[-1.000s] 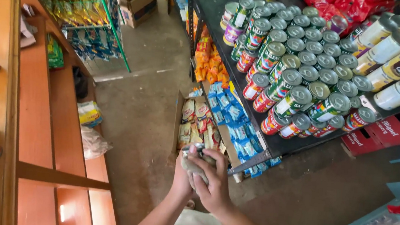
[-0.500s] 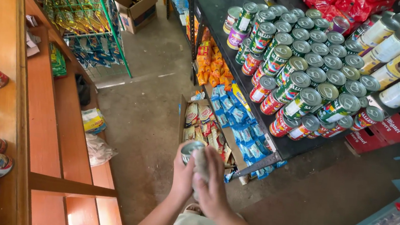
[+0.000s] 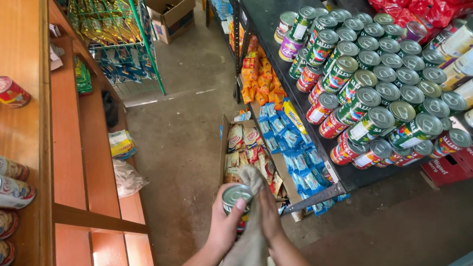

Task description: Wiping dust off canned goods with a cloth and arranging them on shelves.

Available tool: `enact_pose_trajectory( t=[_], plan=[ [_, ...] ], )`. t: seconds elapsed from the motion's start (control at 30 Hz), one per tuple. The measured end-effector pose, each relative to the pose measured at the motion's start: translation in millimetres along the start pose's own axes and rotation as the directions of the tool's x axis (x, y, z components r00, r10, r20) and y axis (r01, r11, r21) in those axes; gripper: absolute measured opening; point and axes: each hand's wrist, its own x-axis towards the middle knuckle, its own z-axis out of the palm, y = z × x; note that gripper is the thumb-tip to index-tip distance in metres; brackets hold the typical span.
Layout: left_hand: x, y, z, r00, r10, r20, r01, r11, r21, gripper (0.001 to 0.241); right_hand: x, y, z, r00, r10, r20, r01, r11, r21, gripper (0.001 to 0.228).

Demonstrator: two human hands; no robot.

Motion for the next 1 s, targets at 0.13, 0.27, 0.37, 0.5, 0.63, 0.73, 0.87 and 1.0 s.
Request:
enact_pose_trajectory(
  t=[0.13, 0.27, 0.37, 0.5, 0.63, 0.73, 0.87, 1.0],
  plan=[
    [14, -13, -7, 0.998, -0.064, -0.025, 0.063, 0.998, -0.011, 0.045, -11, -43, 22, 0.963, -0.268, 0.026, 0.268, 0.946, -0.185, 0.052],
    [21, -27, -9, 0.999, -0.026, -0.032, 0.025, 0.999, -0.030, 0.039, -36, -57, 31, 0.936, -0.346, 0.070, 0.349, 0.875, -0.334, 0.062],
    [7, -10, 6, 0.991, 0.039, 0.128, -0.043, 0.999, 0.025, 0.045, -13, -18, 0, 0.978, -0.205, -0.046, 0.205, 0.979, -0.012, 0.062],
    [6, -1, 14, 0.976, 0.030, 0.218, -0.034, 0.999, 0.012, 0.049, -18, -17, -7, 0.987, -0.128, -0.095, 0.135, 0.988, 0.075, 0.067],
    [21, -13, 13, 0.994, 0.019, 0.106, -0.017, 1.000, -0.016, 0.044, -45, -58, 13, 0.935, -0.352, -0.038, 0.320, 0.885, -0.338, 0.069],
    [5, -1, 25, 0.986, 0.005, 0.169, -0.019, 0.996, 0.084, 0.060, -12, -55, -13, 0.945, -0.326, 0.041, 0.328, 0.936, -0.127, 0.068],
    [6, -32, 36, 0.977, 0.035, 0.209, 0.007, 0.981, -0.194, 0.046, -9, 7, -48, 0.958, 0.281, -0.054, -0.256, 0.925, 0.281, 0.060],
    [8, -20, 47, 0.992, -0.062, 0.110, 0.054, 0.996, 0.076, 0.031, -17, -56, -37, 0.988, -0.126, -0.093, 0.123, 0.992, -0.031, 0.061]
  ],
)
